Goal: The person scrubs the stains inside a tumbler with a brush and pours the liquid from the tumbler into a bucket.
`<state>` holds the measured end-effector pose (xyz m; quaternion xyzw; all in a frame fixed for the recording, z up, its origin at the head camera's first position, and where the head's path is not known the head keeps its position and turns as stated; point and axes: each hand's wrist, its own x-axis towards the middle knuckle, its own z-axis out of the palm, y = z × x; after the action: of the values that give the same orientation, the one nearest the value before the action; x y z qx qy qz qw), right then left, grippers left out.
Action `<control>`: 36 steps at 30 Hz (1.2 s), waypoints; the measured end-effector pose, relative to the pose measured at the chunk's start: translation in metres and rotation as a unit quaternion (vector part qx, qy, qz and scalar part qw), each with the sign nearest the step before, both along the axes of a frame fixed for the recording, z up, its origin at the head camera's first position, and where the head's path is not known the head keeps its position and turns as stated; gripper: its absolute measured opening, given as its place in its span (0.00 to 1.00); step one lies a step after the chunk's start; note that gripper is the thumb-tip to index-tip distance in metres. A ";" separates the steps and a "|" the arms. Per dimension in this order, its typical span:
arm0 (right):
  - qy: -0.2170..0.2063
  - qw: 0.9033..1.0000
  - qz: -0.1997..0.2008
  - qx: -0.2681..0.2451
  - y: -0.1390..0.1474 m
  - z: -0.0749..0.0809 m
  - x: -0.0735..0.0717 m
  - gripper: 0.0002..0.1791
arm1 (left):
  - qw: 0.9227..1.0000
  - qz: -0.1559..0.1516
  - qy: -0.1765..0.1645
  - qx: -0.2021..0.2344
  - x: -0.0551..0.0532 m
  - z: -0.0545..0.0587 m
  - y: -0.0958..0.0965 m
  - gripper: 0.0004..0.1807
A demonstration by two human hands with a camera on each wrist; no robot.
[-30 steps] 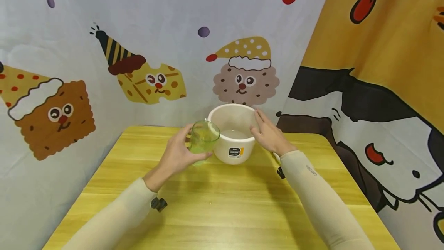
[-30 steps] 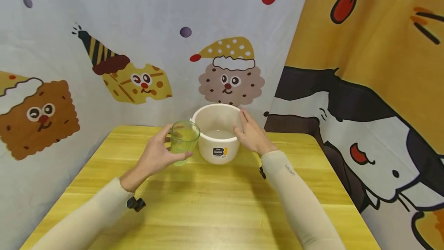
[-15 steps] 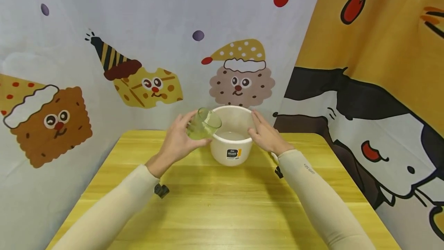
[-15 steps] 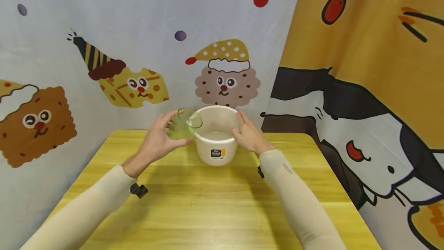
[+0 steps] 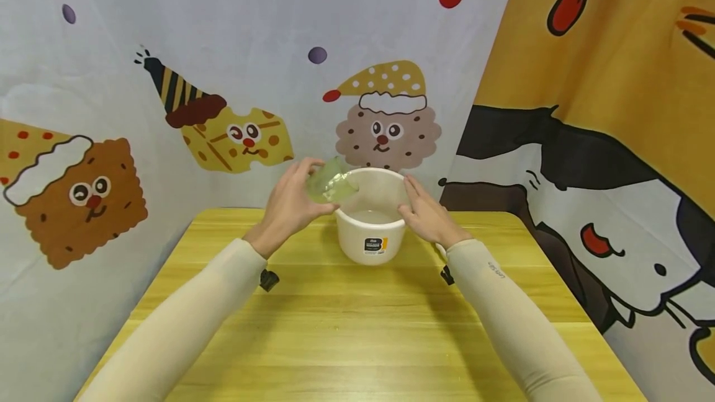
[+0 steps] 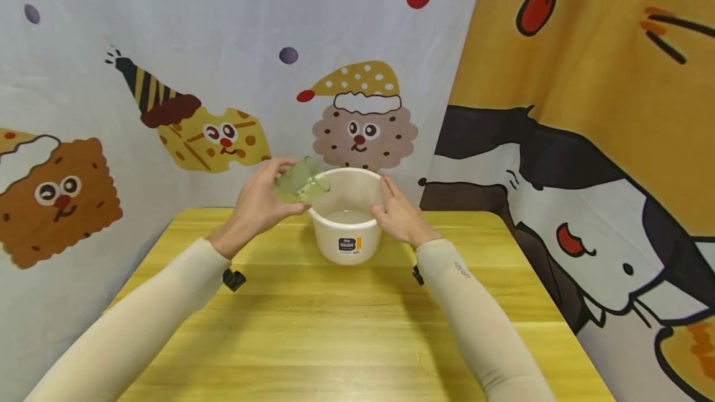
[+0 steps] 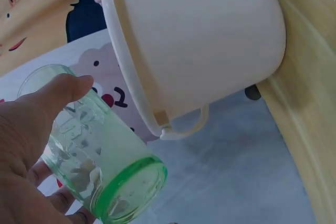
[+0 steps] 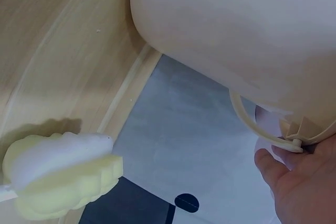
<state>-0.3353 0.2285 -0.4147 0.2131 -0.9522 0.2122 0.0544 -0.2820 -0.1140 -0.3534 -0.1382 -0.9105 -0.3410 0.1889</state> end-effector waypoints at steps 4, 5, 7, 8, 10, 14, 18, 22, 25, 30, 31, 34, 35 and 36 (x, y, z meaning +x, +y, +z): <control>-0.005 1.000 -0.008 0.007 0.000 0.000 -0.001 0.47 | 1.000 0.004 0.004 -0.029 -0.005 0.006 0.002 0.52; -0.006 1.000 -0.011 0.007 0.000 0.000 -0.001 0.47 | 0.999 0.004 0.006 -0.035 -0.006 0.007 0.003 0.52; -0.006 1.000 -0.015 0.006 0.000 0.000 -0.001 0.48 | 0.999 0.006 0.012 -0.047 -0.009 0.009 0.004 0.51; -0.006 1.000 -0.016 0.006 0.000 0.000 -0.001 0.47 | 0.998 0.007 0.014 -0.053 -0.010 0.010 0.005 0.51; -0.006 1.000 -0.017 0.005 -0.001 0.000 -0.001 0.47 | 0.998 0.009 0.016 -0.062 -0.012 0.012 0.006 0.50; -0.011 1.000 -0.021 0.001 -0.002 0.000 0.001 0.46 | 0.997 0.012 0.011 -0.080 -0.015 0.013 0.007 0.50; -0.011 1.000 -0.025 0.001 -0.002 0.000 0.002 0.45 | 0.995 0.013 0.012 -0.099 -0.018 0.013 0.011 0.50; -0.008 1.000 -0.024 0.000 -0.002 -0.001 0.003 0.45 | 0.993 0.017 0.020 -0.114 -0.020 0.012 0.014 0.51; -0.006 1.000 -0.022 -0.001 -0.002 -0.001 0.004 0.45 | 0.992 0.019 0.024 -0.124 -0.020 0.011 0.015 0.52; -0.003 1.000 -0.021 0.000 -0.002 -0.001 0.003 0.45 | 0.989 0.018 0.035 -0.145 -0.022 0.010 0.018 0.53; -0.002 1.000 -0.022 0.001 -0.001 -0.001 0.003 0.45 | 0.988 0.018 0.040 -0.150 -0.022 0.009 0.018 0.53; -0.001 1.000 -0.021 0.005 -0.002 -0.001 0.002 0.44 | 0.985 0.018 0.056 -0.161 -0.024 0.008 0.019 0.54; -0.001 1.000 -0.020 0.005 -0.002 -0.001 0.002 0.44 | 0.984 0.019 0.062 -0.167 -0.024 0.008 0.020 0.54; -0.001 1.000 -0.021 0.003 -0.002 -0.001 0.003 0.44 | 0.982 0.018 0.068 -0.174 -0.024 0.008 0.021 0.55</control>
<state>-0.3327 0.2263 -0.4157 0.1931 -0.9572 0.2079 0.0573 -0.3060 -0.0932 -0.3452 -0.1755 -0.9432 -0.1641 0.2295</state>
